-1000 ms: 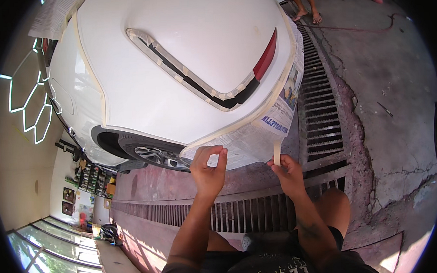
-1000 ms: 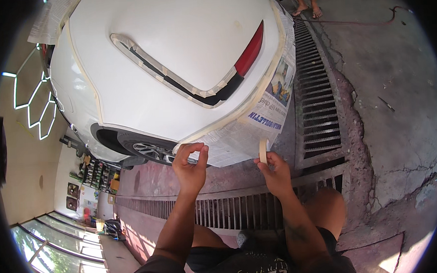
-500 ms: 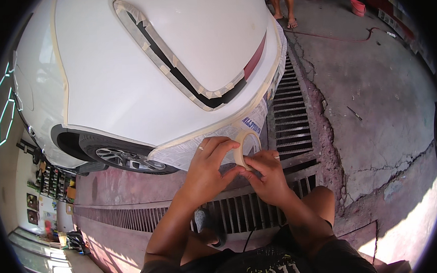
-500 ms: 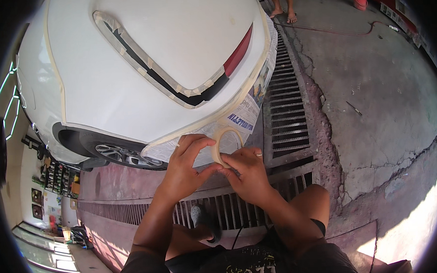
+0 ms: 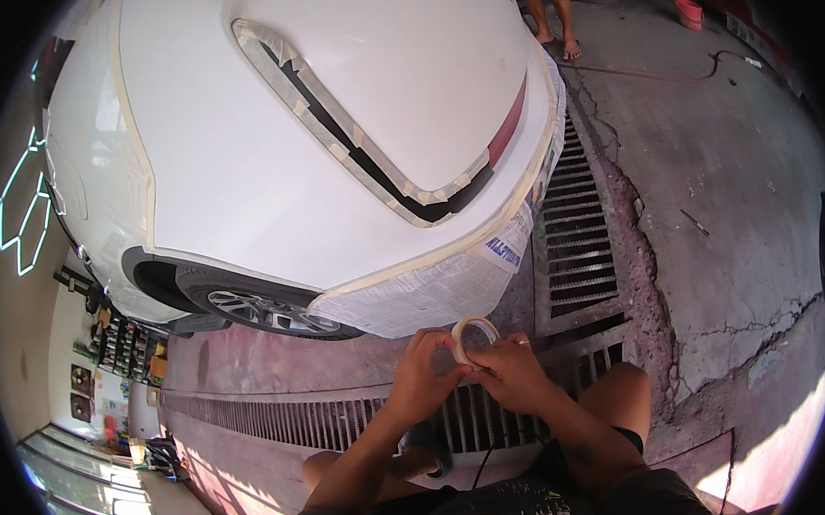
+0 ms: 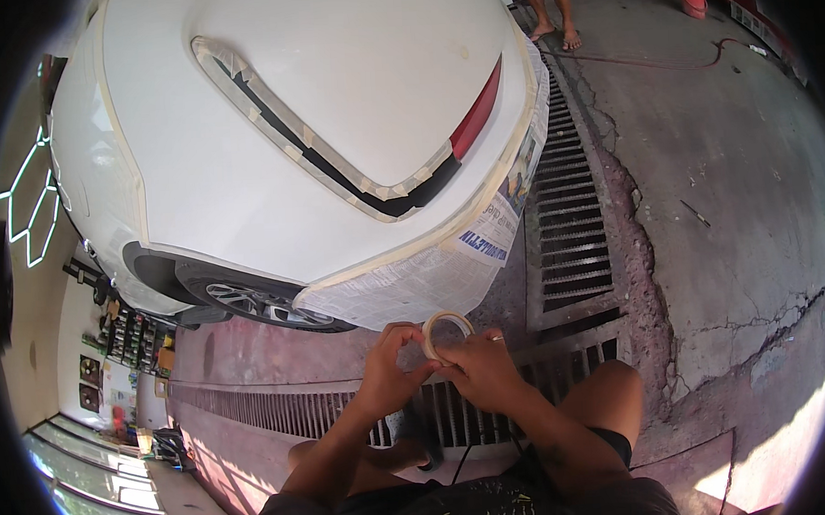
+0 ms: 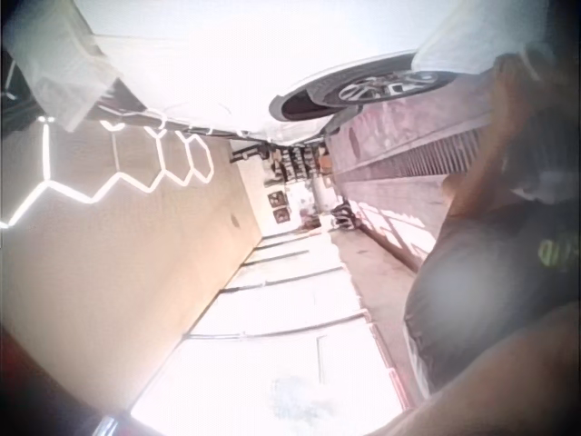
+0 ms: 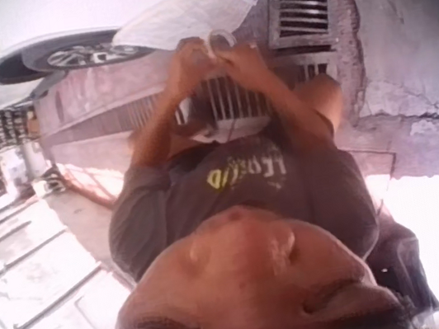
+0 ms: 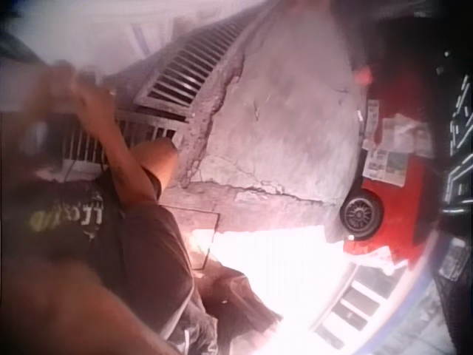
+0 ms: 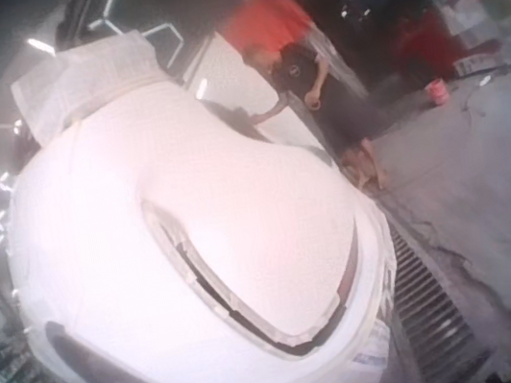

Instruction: The person applies masking tape to the rear of a white car, covering the taillight and bumper edges to prepare for painting. They smooth the tape along the contours of the vehicle.

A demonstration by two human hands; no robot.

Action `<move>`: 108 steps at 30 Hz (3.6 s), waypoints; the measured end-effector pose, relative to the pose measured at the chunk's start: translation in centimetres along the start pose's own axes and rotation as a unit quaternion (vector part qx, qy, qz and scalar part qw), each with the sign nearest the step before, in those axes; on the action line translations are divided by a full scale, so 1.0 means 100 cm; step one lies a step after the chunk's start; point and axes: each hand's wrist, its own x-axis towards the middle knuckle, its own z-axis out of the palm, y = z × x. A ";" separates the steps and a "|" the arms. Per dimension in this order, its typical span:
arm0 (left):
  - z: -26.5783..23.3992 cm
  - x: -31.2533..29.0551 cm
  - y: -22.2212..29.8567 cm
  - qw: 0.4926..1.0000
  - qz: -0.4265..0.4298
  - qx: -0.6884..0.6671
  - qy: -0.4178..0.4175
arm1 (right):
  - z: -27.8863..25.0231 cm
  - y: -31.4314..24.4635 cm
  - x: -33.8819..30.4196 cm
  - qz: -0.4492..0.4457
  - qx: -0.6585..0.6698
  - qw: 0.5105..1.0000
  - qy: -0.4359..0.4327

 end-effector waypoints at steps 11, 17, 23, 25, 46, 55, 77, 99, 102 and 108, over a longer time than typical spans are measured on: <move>-0.026 -0.002 -0.003 0.973 0.131 0.151 0.115 | -0.014 -0.035 0.020 -0.031 -0.043 0.997 -0.047; -0.026 0.019 0.014 0.990 0.108 0.052 0.075 | -0.010 -0.023 0.010 -0.024 0.005 0.997 0.066; -0.137 0.077 0.098 0.992 0.103 0.007 -0.071 | -0.034 -0.082 0.047 -0.092 0.173 0.959 0.204; -0.175 0.106 0.142 0.989 0.130 0.049 -0.047 | -0.045 -0.090 0.065 -0.118 0.127 0.950 0.259; -0.291 0.216 0.289 0.829 0.108 0.515 0.190 | -0.098 -0.102 0.146 -0.122 0.021 0.925 0.359; -0.274 0.214 0.276 0.802 0.077 0.570 0.159 | -0.078 -0.095 0.140 -0.073 -0.026 0.952 0.296; -0.274 0.219 0.274 0.826 0.088 0.532 0.161 | -0.081 -0.100 0.151 -0.026 -0.067 0.969 0.237; -0.294 0.189 0.201 0.560 0.388 0.714 0.161 | -0.066 -0.099 0.152 -0.079 -0.079 0.951 0.289; -0.292 0.188 0.187 0.551 0.381 0.722 0.175 | -0.064 -0.100 0.153 -0.077 -0.080 0.953 0.283; -0.291 0.192 0.175 0.563 0.355 0.728 0.164 | -0.064 -0.098 0.155 -0.084 -0.083 0.953 0.278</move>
